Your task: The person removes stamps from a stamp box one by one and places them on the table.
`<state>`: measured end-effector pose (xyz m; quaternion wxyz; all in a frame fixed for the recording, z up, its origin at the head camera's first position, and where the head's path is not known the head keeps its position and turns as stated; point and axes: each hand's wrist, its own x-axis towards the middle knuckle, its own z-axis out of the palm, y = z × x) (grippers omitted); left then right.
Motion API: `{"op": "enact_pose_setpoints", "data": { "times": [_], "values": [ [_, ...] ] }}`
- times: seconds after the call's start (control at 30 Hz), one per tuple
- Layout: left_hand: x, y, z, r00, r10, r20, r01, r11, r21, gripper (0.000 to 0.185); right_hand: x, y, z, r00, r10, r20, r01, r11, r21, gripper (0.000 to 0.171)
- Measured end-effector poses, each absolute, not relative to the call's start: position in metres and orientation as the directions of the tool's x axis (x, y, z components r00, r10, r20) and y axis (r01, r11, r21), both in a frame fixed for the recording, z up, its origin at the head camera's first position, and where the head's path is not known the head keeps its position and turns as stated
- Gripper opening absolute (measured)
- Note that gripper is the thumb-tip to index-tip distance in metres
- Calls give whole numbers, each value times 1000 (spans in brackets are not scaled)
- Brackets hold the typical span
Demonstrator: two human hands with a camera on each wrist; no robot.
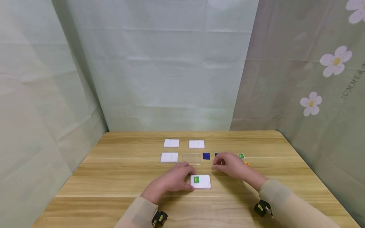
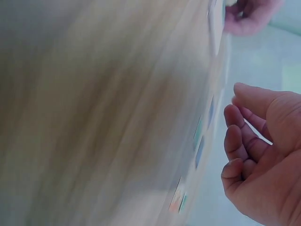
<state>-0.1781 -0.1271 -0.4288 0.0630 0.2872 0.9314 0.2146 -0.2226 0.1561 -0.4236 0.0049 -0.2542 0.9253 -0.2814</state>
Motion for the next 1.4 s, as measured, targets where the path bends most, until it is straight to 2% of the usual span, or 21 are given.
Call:
{"op": "enact_pose_setpoints", "data": {
  "times": [0.4, 0.9, 1.4],
  "values": [
    [-179, -129, -430, -829, 560, -4, 498, 741, 450, 52, -203, 127, -426, -856, -510, 85, -454, 663, -595, 10],
    [-179, -129, -431, -825, 565, 14, 516, 744, 424, 53, -197, 106, -429, -806, -587, 75, -523, 648, -553, 11],
    [-178, -129, -429, -826, 564, 3, 512, 747, 425, 54, -200, 100, -434, -823, -565, 60, -506, 681, -529, 14]
  ]
}}
